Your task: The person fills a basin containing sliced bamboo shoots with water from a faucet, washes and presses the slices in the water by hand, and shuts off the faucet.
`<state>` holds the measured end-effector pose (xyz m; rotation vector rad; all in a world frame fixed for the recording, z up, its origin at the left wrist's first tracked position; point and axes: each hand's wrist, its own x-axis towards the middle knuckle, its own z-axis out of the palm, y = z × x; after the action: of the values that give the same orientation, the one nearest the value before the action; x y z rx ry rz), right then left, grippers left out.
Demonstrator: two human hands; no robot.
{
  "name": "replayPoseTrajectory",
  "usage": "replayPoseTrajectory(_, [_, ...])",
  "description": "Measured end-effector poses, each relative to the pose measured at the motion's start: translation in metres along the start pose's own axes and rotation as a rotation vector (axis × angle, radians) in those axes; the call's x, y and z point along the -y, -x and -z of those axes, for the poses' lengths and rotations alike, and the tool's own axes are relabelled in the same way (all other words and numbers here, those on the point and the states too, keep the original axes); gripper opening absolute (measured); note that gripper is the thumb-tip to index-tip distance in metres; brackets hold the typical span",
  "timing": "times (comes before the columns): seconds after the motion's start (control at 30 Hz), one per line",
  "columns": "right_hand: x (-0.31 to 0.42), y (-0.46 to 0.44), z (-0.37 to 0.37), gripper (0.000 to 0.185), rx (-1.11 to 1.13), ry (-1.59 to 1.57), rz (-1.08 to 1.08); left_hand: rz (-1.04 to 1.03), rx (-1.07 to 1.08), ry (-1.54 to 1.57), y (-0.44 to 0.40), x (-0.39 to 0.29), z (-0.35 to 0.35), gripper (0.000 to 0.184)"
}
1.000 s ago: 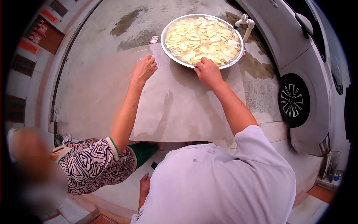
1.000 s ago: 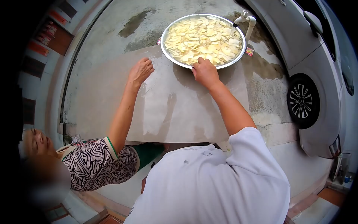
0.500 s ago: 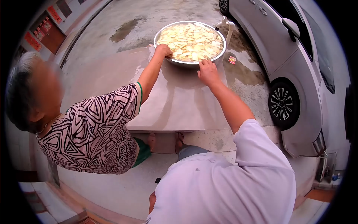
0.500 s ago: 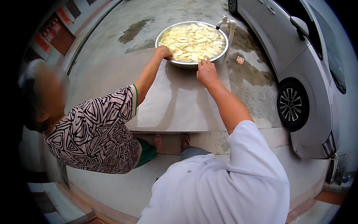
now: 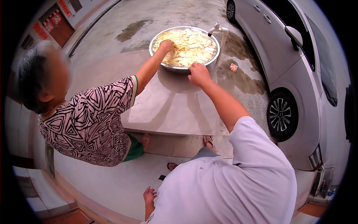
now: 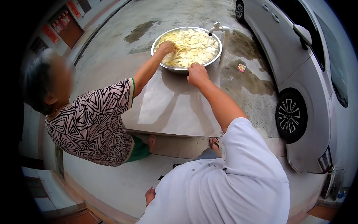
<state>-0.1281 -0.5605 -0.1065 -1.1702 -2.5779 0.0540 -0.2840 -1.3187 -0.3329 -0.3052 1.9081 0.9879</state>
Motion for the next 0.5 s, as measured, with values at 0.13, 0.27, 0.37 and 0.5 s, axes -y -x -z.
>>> replayPoseTrajectory(0.13, [-0.041,-0.006,-0.003,0.04,0.046,-0.117,0.173,0.012,0.014,-0.17,0.01,-0.017,-0.074,0.057])
replayPoseTrajectory(0.27, [-0.09,0.008,-0.019,0.061,-0.085,-0.115,0.34,0.068,-0.053,-0.148,0.038,-0.022,-0.165,0.058])
replayPoseTrajectory(0.37, [-0.109,-0.003,-0.017,0.053,-0.122,-0.224,0.41,-0.012,0.011,-0.356,0.085,-0.057,-0.238,0.058])
replayPoseTrajectory(0.5, [-0.137,-0.048,-0.036,0.042,-0.003,-0.373,0.281,-0.183,0.073,-0.383,0.079,-0.026,-0.291,0.056])
